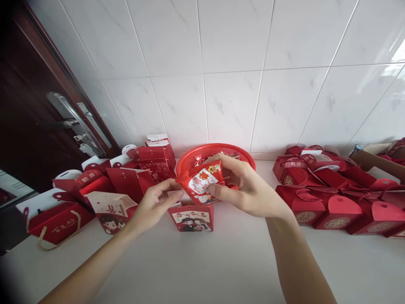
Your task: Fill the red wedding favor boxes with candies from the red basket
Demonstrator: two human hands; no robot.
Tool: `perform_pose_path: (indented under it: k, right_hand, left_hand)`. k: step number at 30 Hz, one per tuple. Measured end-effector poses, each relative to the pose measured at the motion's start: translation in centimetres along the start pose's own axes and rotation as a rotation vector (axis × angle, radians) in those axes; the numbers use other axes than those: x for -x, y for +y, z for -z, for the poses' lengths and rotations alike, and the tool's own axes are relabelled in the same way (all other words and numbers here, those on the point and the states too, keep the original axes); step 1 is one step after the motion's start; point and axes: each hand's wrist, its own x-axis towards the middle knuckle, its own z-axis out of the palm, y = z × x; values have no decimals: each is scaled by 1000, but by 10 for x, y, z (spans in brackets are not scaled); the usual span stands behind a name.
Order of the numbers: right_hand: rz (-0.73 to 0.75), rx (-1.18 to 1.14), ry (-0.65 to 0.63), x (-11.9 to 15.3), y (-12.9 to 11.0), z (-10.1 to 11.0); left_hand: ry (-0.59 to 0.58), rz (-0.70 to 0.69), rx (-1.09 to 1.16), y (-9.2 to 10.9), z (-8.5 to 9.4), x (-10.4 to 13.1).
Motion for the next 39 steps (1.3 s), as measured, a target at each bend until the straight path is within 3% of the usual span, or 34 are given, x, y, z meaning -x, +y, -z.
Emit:
perform_pose_path:
  k: [3, 8, 14, 20, 25, 30, 39]
  right_hand:
    - [20, 81, -38, -6, 7, -9]
    - [14, 304, -27, -14, 19, -17]
    - [45, 408, 96, -15, 24, -17]
    - [26, 520, 27, -16, 27, -28]
    - [118, 690, -8, -17, 30, -31]
    - [246, 673, 15, -17, 34, -31]
    - [105, 965, -98, -16, 30, -30]
  left_hand:
    - [15, 12, 90, -5, -8, -6]
    - [-134, 42, 187, -7, -17, -14]
    - [-220, 154, 184, -13, -2, -12]
    - [-397, 162, 238, -10, 7, -11]
    - [-470, 101, 288, -9, 8, -13]
    - [-474, 66, 236, -13, 9, -14]
    - [-495, 95, 268, -9, 7, -13]
